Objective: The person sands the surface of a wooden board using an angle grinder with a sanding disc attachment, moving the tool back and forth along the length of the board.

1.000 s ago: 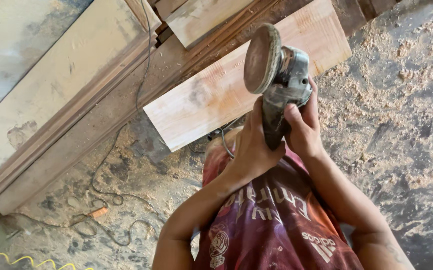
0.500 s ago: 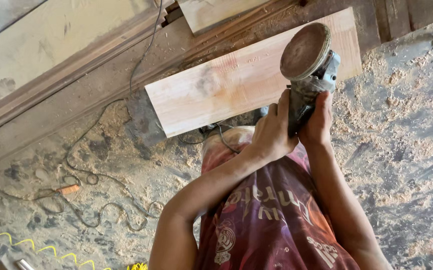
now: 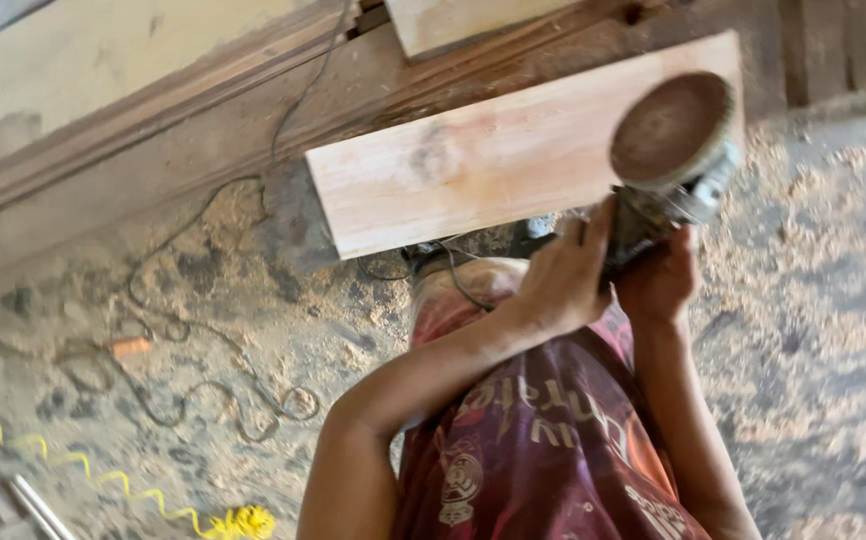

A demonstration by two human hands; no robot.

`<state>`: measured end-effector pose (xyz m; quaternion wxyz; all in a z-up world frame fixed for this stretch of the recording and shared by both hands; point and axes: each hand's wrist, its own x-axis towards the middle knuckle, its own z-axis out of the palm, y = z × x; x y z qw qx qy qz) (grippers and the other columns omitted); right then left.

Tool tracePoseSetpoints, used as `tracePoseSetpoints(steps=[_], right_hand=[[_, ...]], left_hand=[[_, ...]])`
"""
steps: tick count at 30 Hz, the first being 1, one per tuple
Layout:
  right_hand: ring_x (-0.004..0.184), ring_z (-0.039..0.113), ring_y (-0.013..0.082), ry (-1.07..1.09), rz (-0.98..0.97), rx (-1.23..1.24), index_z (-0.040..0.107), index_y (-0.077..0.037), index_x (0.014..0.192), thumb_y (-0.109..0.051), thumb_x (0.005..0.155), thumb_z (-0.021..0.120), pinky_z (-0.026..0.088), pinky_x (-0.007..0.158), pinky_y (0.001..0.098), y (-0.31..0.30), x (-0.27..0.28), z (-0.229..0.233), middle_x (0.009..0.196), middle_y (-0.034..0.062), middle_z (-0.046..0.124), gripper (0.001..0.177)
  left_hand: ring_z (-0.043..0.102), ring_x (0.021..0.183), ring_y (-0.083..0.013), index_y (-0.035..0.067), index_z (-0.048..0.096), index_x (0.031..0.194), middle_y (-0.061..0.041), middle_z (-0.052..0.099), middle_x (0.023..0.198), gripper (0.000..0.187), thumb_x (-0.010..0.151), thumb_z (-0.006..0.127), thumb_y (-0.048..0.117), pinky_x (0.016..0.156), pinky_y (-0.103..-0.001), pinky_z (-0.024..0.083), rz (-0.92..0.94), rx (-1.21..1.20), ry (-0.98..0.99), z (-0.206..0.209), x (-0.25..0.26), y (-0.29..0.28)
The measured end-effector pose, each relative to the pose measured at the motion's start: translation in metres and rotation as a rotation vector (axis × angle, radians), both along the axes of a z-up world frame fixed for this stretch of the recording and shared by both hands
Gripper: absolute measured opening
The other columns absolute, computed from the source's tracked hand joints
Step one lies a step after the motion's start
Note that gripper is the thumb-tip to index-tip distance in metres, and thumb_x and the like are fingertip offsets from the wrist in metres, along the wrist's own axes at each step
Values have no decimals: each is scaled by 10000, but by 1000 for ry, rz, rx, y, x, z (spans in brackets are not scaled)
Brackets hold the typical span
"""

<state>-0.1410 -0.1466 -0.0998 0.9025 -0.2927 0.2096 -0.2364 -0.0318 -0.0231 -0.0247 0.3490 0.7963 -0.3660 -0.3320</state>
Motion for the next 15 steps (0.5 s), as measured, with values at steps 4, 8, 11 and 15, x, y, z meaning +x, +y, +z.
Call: tracePoseSetpoints(steps=[4,8,11,15], right_hand=[[1438,539,319,184,1,46,431,-86,1554,-577,1063,455,522,1236,475,-30,-20,-28,1509,136,549,695],[1165,604,272,81,114,-311,421,2,1544,-578,1164,463,561,1049,429,-74,-16,-38,1314,162,593,695],[1082,687,305,146,315,-212,416,48,1520,-590,1088,423,628,1022,431,-92,1,-25,1243,188,661,771],[964,733,257,68,654,-148,466,16,1436,-599,1086,414,645,917,379,-82,36,-9,1113,173,709,709]], left_hand=[[710,780,-395,92,123,1617,-330,535,1316,1118,754,835,92,602,-456,626,34,-4,-30,-9,-18,-11],[719,823,-379,137,193,1607,-260,625,1209,1129,699,862,187,663,-472,637,222,-40,149,-10,-39,-23],[697,896,-395,-40,91,1566,-322,623,1125,1409,485,963,196,822,-486,606,583,-321,341,-31,-54,-25],[758,871,-341,-32,373,1400,-238,730,1018,944,613,850,184,797,-443,636,483,-152,667,-44,-65,-24]])
